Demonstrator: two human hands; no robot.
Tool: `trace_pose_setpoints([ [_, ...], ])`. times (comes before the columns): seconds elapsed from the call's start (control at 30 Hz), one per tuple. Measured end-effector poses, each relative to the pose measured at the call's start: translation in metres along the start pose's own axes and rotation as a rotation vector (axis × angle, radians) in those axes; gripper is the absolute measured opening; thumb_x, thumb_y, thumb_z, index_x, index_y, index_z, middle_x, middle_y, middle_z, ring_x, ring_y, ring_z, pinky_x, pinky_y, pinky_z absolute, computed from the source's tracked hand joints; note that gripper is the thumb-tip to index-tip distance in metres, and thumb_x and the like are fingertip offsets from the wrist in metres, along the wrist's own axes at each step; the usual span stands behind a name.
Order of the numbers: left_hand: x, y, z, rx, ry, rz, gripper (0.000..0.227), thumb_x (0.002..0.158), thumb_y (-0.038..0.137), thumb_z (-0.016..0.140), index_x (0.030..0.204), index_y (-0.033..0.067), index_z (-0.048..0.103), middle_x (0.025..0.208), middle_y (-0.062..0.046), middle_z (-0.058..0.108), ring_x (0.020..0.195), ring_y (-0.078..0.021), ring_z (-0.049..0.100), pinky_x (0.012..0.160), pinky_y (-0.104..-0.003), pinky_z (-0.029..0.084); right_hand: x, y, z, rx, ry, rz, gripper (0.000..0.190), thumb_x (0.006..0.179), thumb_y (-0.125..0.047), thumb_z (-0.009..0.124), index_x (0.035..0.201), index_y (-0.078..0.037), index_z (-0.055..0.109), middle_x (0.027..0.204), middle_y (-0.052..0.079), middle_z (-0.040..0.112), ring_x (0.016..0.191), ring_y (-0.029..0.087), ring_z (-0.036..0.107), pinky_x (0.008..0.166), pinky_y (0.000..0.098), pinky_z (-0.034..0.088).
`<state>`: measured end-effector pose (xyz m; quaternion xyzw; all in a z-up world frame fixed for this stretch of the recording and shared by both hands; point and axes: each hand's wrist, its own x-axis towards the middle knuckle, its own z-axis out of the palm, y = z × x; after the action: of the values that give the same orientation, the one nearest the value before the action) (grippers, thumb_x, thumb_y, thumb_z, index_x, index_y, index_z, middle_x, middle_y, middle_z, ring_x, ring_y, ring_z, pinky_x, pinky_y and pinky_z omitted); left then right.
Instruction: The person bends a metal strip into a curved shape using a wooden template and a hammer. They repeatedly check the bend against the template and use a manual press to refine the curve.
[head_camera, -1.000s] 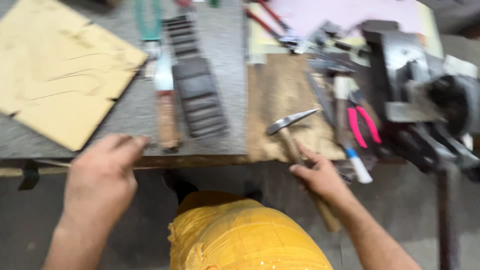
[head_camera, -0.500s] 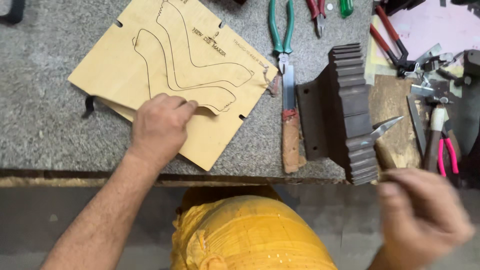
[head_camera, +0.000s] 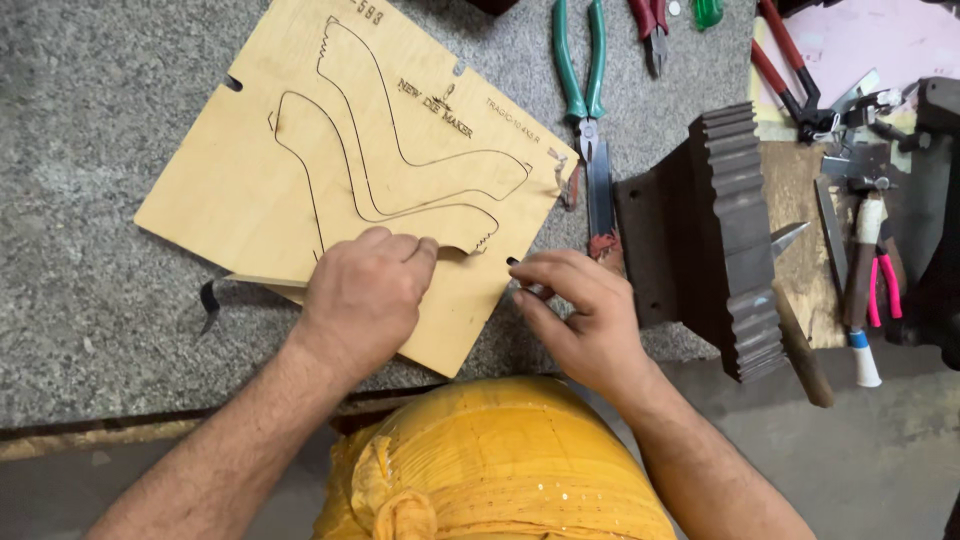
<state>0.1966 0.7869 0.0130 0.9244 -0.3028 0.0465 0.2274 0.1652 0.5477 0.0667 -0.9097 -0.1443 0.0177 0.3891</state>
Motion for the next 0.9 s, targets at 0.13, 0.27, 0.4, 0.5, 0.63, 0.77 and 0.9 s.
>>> trace_pose_setpoints([
  [0.13, 0.000, 0.002, -0.003, -0.041, -0.047, -0.003, 0.031, 0.079, 0.010, 0.062, 0.106, -0.0031, 0.072, 0.081, -0.007, 0.067, 0.078, -0.0227, 0.064, 0.062, -0.035, 0.053, 0.021, 0.002, 0.011, -0.045, -0.049, -0.082, 0.029, 0.086, -0.003, 0.077, 0.114, -0.001, 0.071, 0.113, 0.013, 0.071, 0.101, 0.029, 0.073, 0.084, 0.0348, 0.059],
  [0.27, 0.001, 0.002, -0.005, -0.083, -0.041, -0.011, 0.025, 0.083, 0.010, 0.062, 0.104, -0.0015, 0.072, 0.082, -0.006, 0.066, 0.080, -0.0226, 0.064, 0.065, -0.036, 0.053, 0.037, 0.009, 0.026, -0.044, -0.092, -0.118, 0.023, 0.087, -0.004, 0.078, 0.109, -0.001, 0.071, 0.108, 0.014, 0.069, 0.094, 0.029, 0.071, 0.080, 0.0353, 0.058],
  [0.4, 0.004, 0.000, -0.009, -0.110, -0.047, -0.021, 0.027, 0.082, 0.010, 0.062, 0.104, -0.0010, 0.072, 0.085, -0.006, 0.067, 0.081, -0.0227, 0.063, 0.066, -0.036, 0.053, 0.042, 0.016, 0.034, -0.094, -0.084, -0.217, 0.017, 0.089, -0.003, 0.079, 0.104, -0.001, 0.071, 0.102, 0.013, 0.068, 0.090, 0.030, 0.069, 0.078, 0.0370, 0.056],
  [0.5, 0.001, -0.004, -0.018, -0.096, -0.034, -0.035, 0.031, 0.079, 0.010, 0.062, 0.106, 0.0001, 0.073, 0.085, -0.005, 0.067, 0.081, -0.0232, 0.063, 0.069, -0.037, 0.052, 0.043, 0.019, 0.036, -0.098, -0.098, -0.224, 0.017, 0.088, -0.003, 0.079, 0.104, -0.001, 0.072, 0.101, 0.013, 0.069, 0.089, 0.030, 0.069, 0.077, 0.0373, 0.057],
  [0.63, -0.001, -0.011, -0.033, -0.151, -0.022, -0.104, 0.027, 0.081, 0.008, 0.063, 0.105, 0.0026, 0.074, 0.084, -0.005, 0.066, 0.080, -0.0245, 0.062, 0.070, -0.039, 0.050, 0.044, 0.022, 0.034, -0.095, -0.113, -0.235, 0.019, 0.087, -0.002, 0.079, 0.104, -0.001, 0.072, 0.102, 0.014, 0.069, 0.091, 0.030, 0.069, 0.078, 0.0376, 0.057],
  [0.77, 0.000, -0.017, -0.036, -0.170, -0.067, -0.067, 0.026, 0.079, 0.009, 0.064, 0.103, 0.0030, 0.073, 0.083, -0.005, 0.066, 0.081, -0.0241, 0.063, 0.071, -0.039, 0.052, 0.045, 0.023, 0.036, -0.084, -0.124, -0.206, 0.019, 0.087, -0.002, 0.079, 0.104, -0.001, 0.072, 0.102, 0.013, 0.070, 0.090, 0.029, 0.069, 0.077, 0.0372, 0.057],
  [0.9, 0.003, -0.018, -0.037, -0.165, -0.186, -0.041, 0.026, 0.080, 0.009, 0.063, 0.103, 0.0009, 0.072, 0.082, -0.006, 0.066, 0.078, -0.0227, 0.065, 0.067, -0.038, 0.054, 0.047, 0.023, 0.035, -0.085, -0.139, -0.226, 0.020, 0.087, -0.003, 0.079, 0.105, 0.000, 0.072, 0.103, 0.013, 0.069, 0.090, 0.029, 0.069, 0.077, 0.0367, 0.057],
])
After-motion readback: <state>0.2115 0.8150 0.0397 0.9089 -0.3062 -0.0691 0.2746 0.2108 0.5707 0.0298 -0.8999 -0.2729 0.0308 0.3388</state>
